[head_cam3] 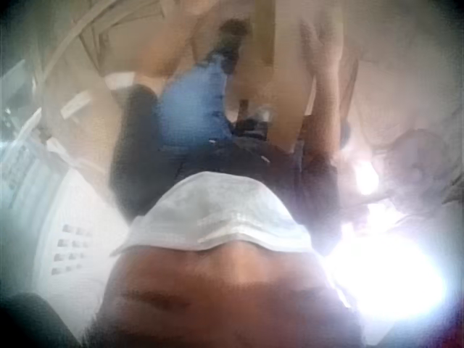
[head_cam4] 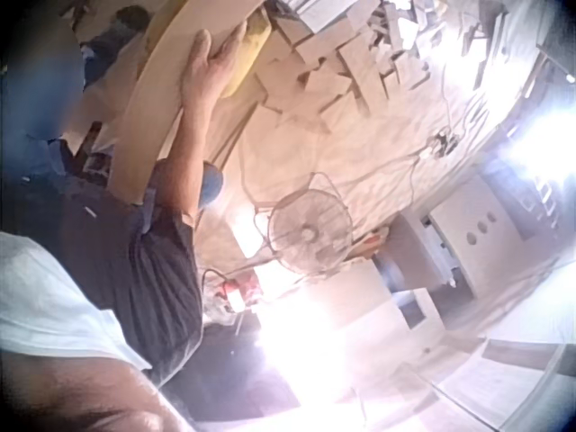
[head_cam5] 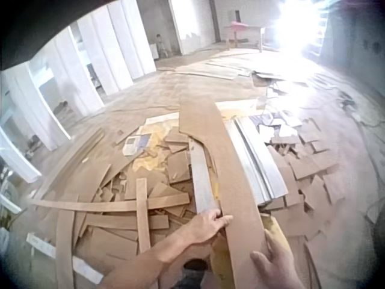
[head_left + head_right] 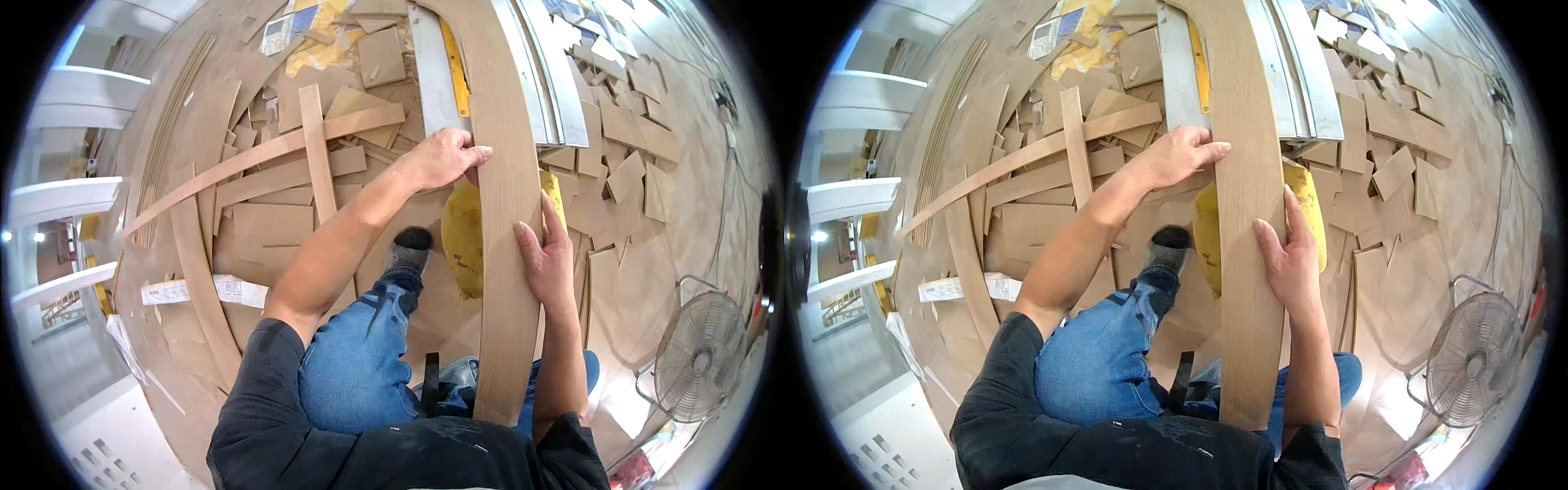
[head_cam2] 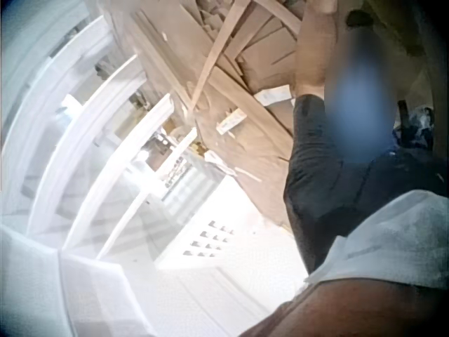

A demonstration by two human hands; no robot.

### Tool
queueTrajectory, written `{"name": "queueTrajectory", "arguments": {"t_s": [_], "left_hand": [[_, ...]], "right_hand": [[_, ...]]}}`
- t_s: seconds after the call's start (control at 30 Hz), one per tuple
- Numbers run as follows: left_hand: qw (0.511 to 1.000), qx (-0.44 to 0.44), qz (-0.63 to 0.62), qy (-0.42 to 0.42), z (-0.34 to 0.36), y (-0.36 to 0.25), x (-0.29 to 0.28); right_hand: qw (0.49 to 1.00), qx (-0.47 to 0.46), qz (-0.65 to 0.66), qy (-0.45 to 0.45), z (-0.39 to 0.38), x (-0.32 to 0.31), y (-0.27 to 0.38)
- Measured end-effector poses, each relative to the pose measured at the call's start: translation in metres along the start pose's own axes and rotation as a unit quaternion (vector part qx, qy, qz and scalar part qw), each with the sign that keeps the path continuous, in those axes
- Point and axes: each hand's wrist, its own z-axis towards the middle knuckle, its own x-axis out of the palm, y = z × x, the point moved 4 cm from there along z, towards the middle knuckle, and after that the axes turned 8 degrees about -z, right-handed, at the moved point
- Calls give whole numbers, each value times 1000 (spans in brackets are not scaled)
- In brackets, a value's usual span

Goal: The person positions and feeds a curved piece of wood into a table saw.

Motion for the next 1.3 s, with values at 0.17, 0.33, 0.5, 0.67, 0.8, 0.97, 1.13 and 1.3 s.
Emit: {"name": "queueTrajectory", "arguments": {"t_s": [0.17, 0.33, 0.5, 0.67, 0.8, 0.97, 1.13, 1.3], "left_hand": [[1000, -14, -24, 6, 0, 10, 2], [1000, -22, 9, 13, -3, -2, 6], [1000, 5, -14, 0, 3, 17, 2], [1000, 16, -3, 3, 1, 13, 4], [1000, 11, -5, -1, 6, 27, 4], [1000, -1, 19, -3, 4, 20, 3], [1000, 12, -3, 1, 6, 27, 3], [1000, 7, 5, 2, 4, 24, 4]], "right_hand": [[1000, -8, 0, -4, -1, 2, -10], [999, -28, -28, -27, -3, -1, -14], [999, -20, 25, 2, -3, 6, -6], [1000, -26, 2, -12, -3, 4, -15], [999, -25, -15, -19, -3, 6, -20], [1000, -4, 3, -18, -3, 6, -21], [999, -39, -18, -25, -3, 7, -22], [999, -32, 12, -26, -4, 9, -23]]}}
